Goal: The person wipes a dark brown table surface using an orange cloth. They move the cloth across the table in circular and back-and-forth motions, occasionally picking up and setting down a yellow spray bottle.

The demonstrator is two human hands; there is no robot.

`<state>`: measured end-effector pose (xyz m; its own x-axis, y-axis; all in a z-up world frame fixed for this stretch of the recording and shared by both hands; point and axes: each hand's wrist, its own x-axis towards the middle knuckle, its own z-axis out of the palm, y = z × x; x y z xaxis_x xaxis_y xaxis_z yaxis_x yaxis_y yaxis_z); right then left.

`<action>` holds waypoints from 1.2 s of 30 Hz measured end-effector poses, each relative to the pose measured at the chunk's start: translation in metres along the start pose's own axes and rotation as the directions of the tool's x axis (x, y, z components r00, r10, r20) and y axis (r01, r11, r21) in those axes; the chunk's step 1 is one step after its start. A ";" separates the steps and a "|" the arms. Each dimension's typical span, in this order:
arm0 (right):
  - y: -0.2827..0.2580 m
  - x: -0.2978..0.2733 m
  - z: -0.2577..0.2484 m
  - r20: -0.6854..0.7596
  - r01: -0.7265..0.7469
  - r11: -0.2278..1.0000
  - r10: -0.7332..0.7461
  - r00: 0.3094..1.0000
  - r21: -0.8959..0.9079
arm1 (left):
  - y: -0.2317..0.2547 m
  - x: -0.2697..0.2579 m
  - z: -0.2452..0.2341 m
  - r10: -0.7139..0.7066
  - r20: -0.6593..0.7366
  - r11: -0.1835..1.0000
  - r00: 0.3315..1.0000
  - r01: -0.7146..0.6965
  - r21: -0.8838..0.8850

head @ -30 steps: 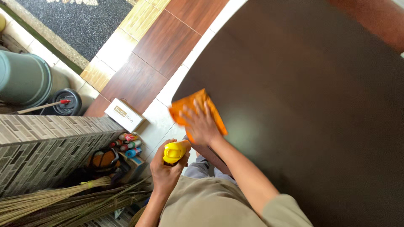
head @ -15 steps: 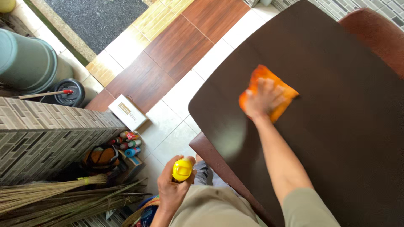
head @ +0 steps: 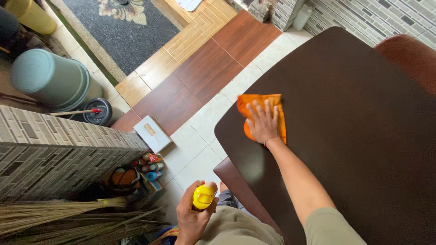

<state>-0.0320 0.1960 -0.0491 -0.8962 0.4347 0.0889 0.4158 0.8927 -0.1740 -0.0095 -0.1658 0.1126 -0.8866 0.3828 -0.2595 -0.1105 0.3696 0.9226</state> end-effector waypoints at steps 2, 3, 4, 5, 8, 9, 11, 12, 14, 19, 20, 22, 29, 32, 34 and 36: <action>-0.018 0.036 0.011 0.005 -0.149 0.989 0.149 0.989 0.018 | -0.002 -0.001 -0.002 0.120 -0.041 0.993 0.992 -0.120 -0.005; -0.029 0.040 0.012 0.011 -0.234 0.972 0.234 0.972 0.019 | -0.001 -0.002 0.000 0.176 -0.047 0.984 0.983 -0.177 -0.012; -0.043 0.038 0.013 0.016 -0.111 0.993 0.112 0.994 -0.045 | 0.000 -0.003 0.001 0.147 -0.041 0.989 0.988 -0.147 0.002; -0.052 0.030 0.012 0.028 0.011 0.993 -0.008 1.000 -0.115 | -0.001 -0.001 0.005 0.120 -0.032 0.993 0.992 -0.119 0.010; -0.074 -0.048 0.005 0.071 0.239 0.971 -0.240 0.968 0.021 | 0.000 0.003 0.018 0.101 0.029 0.994 0.994 -0.100 -0.041; -0.078 -0.081 0.001 0.033 0.290 0.955 -0.292 0.956 0.063 | 0.000 0.005 0.019 0.105 0.052 0.992 0.993 -0.101 -0.069; -0.064 -0.161 -0.013 0.081 0.257 0.949 -0.275 0.958 0.183 | 0.004 0.008 0.022 0.093 0.118 0.996 0.989 -0.093 -0.007; -0.053 -0.204 -0.022 0.088 0.192 0.958 -0.215 0.973 0.212 | 0.006 0.007 0.024 0.081 0.153 0.996 0.985 -0.087 0.028; -0.024 -0.282 -0.041 0.232 -0.091 0.973 0.040 0.972 0.213 | 0.009 0.011 0.028 0.105 0.177 0.994 0.979 -0.109 0.017; 0.050 -0.427 -0.087 -0.079 -0.833 0.542 0.831 0.551 -0.115 | 0.014 0.013 0.030 0.112 0.267 0.993 0.957 -0.096 -0.074; 0.061 -0.434 -0.091 -0.079 -0.944 0.320 0.942 0.326 -0.083 | 0.013 0.015 0.031 0.119 0.272 0.993 0.955 -0.120 -0.012; 0.070 -0.439 -0.085 -0.030 -0.997 0.047 0.999 0.045 0.057 | 0.012 0.011 0.025 0.101 0.301 0.991 0.948 -0.123 0.054; 0.004 -0.305 -0.026 -0.089 -0.900 0.435 0.896 0.436 -0.024 | 0.016 0.011 0.034 0.110 0.378 0.994 0.919 -0.095 -0.060; -0.047 -0.247 -0.014 -0.062 -0.515 0.855 0.518 0.853 0.061 | 0.023 0.014 0.049 0.184 0.427 0.982 0.885 -0.183 -0.043; -0.057 -0.223 -0.005 -0.034 -0.268 0.942 0.281 0.959 0.203 | 0.026 0.019 0.060 0.227 0.459 0.971 0.859 -0.237 -0.038; -0.037 -0.229 -0.010 -0.029 -0.177 0.970 0.184 0.982 0.164 | 0.035 0.018 0.071 0.264 0.489 0.960 0.831 -0.277 -0.048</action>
<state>0.1591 0.0649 -0.0533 -0.7992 0.5952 0.0839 0.5370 0.7697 -0.3452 0.0028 -0.0854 0.1199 -0.5468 0.8298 -0.1113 0.1177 0.2078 0.9711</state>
